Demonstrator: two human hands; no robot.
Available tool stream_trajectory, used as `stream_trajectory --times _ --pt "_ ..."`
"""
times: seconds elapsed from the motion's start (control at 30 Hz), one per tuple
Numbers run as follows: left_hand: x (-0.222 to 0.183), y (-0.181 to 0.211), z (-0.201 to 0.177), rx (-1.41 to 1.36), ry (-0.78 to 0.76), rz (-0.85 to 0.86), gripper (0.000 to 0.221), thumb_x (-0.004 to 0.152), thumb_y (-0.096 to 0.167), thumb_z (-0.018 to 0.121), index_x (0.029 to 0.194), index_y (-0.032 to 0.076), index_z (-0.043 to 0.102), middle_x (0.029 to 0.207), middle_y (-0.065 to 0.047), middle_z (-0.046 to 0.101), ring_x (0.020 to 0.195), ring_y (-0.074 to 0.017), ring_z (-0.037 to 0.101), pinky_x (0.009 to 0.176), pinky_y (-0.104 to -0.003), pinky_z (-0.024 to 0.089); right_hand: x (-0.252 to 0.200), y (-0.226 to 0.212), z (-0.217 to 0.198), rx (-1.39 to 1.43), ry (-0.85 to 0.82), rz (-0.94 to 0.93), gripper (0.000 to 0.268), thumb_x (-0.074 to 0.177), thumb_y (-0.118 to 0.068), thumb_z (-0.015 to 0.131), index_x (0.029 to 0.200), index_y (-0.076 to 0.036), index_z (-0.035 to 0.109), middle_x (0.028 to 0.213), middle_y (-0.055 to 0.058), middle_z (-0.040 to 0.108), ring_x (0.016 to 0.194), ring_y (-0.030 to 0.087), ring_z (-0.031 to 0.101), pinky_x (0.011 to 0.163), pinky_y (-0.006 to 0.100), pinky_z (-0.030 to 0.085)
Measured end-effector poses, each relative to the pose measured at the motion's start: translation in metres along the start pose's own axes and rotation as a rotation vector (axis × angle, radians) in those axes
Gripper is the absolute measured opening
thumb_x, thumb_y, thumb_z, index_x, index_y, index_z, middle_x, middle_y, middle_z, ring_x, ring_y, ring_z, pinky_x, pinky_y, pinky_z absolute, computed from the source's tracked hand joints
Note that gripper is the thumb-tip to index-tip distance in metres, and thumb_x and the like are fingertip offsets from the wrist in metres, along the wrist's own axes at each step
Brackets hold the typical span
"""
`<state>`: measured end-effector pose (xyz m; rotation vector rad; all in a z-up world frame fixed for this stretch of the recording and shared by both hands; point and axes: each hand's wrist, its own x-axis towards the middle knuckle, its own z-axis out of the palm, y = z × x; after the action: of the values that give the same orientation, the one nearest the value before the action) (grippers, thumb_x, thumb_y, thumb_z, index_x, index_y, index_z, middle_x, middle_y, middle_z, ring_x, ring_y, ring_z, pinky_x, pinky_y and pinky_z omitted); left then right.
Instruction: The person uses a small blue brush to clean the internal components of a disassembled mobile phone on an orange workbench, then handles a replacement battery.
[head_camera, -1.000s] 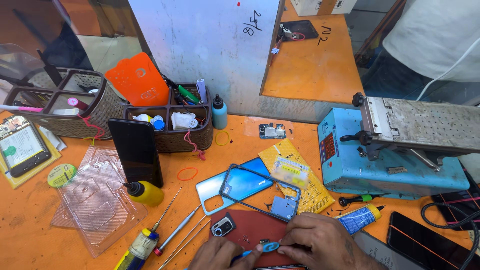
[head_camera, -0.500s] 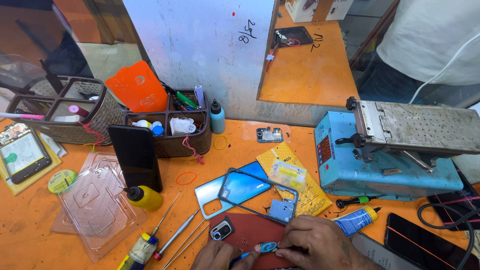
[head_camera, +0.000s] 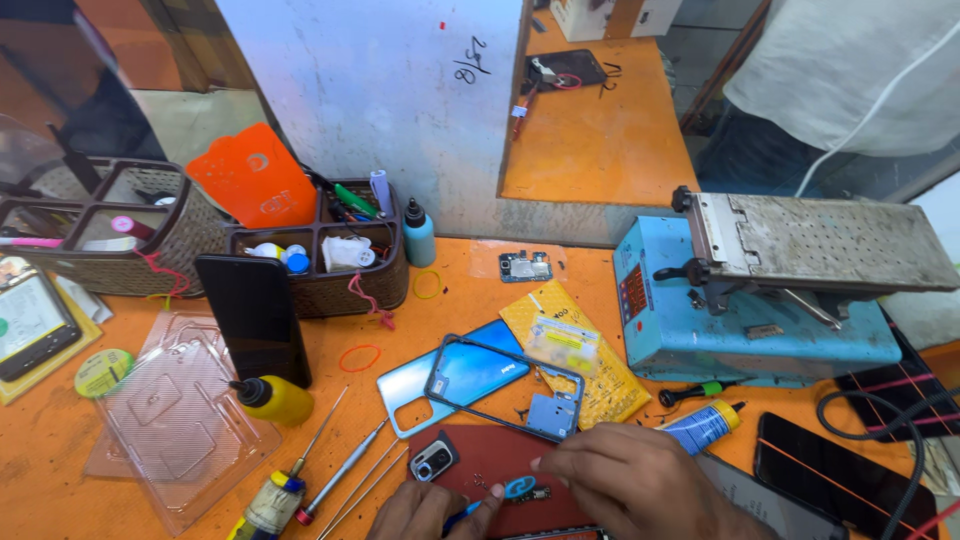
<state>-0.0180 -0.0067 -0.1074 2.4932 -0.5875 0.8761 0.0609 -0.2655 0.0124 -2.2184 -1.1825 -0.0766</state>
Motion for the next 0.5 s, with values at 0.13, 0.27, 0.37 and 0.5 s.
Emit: stream_trajectory --times 0.13,0.27,0.37,0.5 --pt "0.001 -0.002 -0.005 -0.034 -0.044 0.028 0.038 0.066 0.026 0.079 0.104 0.03 0.082 0.07 0.004 0.06 0.064 -0.0143 0.061 0.054 -0.031 0.054 -0.007 -0.015 -0.021 0.054 -0.063 -0.34 0.024 0.091 -0.016 0.071 0.114 -0.009 0.076 0.105 0.006 0.076 0.095 0.023 0.076 0.079 0.035 0.062" --pt "0.004 -0.004 -0.017 -0.059 -0.179 0.028 0.052 0.064 0.017 0.074 0.115 0.027 0.081 0.081 0.0 0.064 0.075 -0.0192 0.064 0.066 -0.035 0.057 -0.02 -0.036 -0.027 0.037 -0.116 -0.366 0.023 0.091 -0.017 0.071 0.113 -0.009 0.076 0.104 0.006 0.076 0.094 0.022 0.075 0.079 0.035 0.062" --pt "0.007 0.004 -0.025 -0.076 -0.277 -0.035 0.057 0.064 0.014 0.073 0.119 0.024 0.08 0.083 -0.003 0.064 0.08 -0.0219 0.065 0.072 -0.037 0.057 -0.02 -0.05 -0.03 0.02 -0.141 -0.353 0.023 0.091 -0.018 0.072 0.112 -0.01 0.076 0.104 0.005 0.076 0.094 0.022 0.075 0.078 0.036 0.061" --pt "0.017 0.015 -0.04 -0.075 -0.279 -0.129 0.056 0.068 0.013 0.07 0.123 0.025 0.079 0.084 -0.003 0.064 0.082 -0.0212 0.065 0.076 -0.037 0.056 0.012 -0.06 -0.027 -0.006 -0.167 -0.408 0.023 0.09 -0.019 0.072 0.111 -0.01 0.076 0.104 0.005 0.076 0.093 0.022 0.075 0.077 0.036 0.061"
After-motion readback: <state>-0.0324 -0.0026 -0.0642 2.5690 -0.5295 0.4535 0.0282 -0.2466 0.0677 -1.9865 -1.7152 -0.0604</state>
